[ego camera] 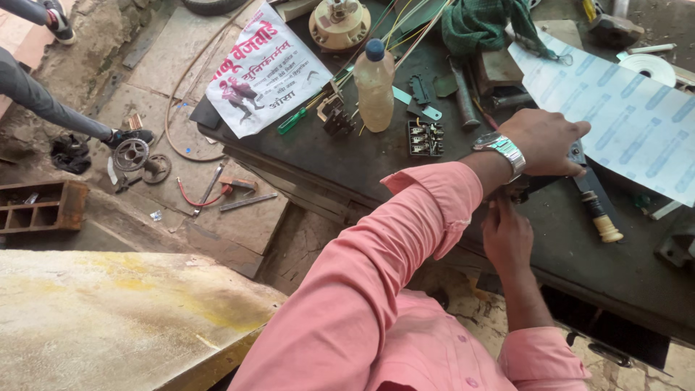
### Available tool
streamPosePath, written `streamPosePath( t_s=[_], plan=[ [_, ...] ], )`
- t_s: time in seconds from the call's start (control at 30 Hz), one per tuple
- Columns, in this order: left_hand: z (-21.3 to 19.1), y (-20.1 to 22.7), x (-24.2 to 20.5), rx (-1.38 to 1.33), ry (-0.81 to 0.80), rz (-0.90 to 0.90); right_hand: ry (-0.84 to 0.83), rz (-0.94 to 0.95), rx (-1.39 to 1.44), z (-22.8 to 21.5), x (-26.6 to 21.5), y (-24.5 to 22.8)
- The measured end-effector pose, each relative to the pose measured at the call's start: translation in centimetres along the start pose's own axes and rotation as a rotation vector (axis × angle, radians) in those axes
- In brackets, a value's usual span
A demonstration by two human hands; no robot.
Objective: The person scrapes a small black electrical component with a metal tool, then pours liquid from a plastic bottle onto the component. They use a toothbrush to scrub the component and its contacts, repeating the process on another similar component. The work is performed on a cluttered workbench with tools and parts visible.
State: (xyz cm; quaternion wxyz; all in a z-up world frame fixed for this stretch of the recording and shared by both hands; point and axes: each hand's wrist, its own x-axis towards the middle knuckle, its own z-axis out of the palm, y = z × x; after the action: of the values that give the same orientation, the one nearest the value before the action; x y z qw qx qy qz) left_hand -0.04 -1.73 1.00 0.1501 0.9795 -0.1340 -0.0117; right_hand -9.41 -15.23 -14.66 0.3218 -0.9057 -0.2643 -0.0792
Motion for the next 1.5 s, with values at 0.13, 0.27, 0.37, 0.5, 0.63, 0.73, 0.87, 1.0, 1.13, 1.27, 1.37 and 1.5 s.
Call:
streamPosePath(
  t_s=[0.13,0.27,0.37,0.5,0.63,0.73,0.87,1.0,1.13,1.27,1.37,1.5],
  plan=[
    [0.0,0.0,0.2,0.005,0.005,-0.006,-0.047,0.016,-0.190,0.0,0.9,0.6],
    [0.2,-0.2,0.5,0.005,0.017,0.003,-0.135,0.026,-0.259,0.1,1.6,1.1],
    [0.4,-0.4,0.6,-0.001,0.008,0.007,-0.103,-0.042,-0.310,0.1,1.5,1.2],
    [0.5,-0.2,0.8,0.011,0.030,0.012,-0.137,0.000,-0.399,-0.1,1.5,1.0],
    [0.8,-0.2,0.8,0.011,0.033,0.008,-0.158,0.032,-0.417,0.0,1.4,0.9],
    [0.7,-0.3,0.9,0.021,0.039,0.008,-0.097,-0.022,-0.390,0.0,1.5,0.9],
    [0.4,-0.3,1.1,0.008,0.013,0.000,-0.158,0.022,-0.425,0.2,1.8,0.8],
    [0.7,-0.5,1.2,0.008,0.002,0.000,-0.124,0.011,-0.430,0.1,1.6,0.6],
    [0.9,-0.7,1.6,0.014,0.014,0.008,-0.170,0.030,-0.428,-0.1,2.1,0.6],
    [0.8,-0.3,1.2,0.035,0.032,0.008,-0.123,0.014,-0.421,0.0,1.7,0.5],
    [0.0,-0.9,0.5,0.036,0.047,0.017,-0.118,-0.051,-0.341,0.0,1.2,0.6],
    [-1.2,-2.2,-0.1,0.024,-0.035,-0.038,-0.043,-0.036,0.105,-2.1,-1.5,0.0]
  ],
)
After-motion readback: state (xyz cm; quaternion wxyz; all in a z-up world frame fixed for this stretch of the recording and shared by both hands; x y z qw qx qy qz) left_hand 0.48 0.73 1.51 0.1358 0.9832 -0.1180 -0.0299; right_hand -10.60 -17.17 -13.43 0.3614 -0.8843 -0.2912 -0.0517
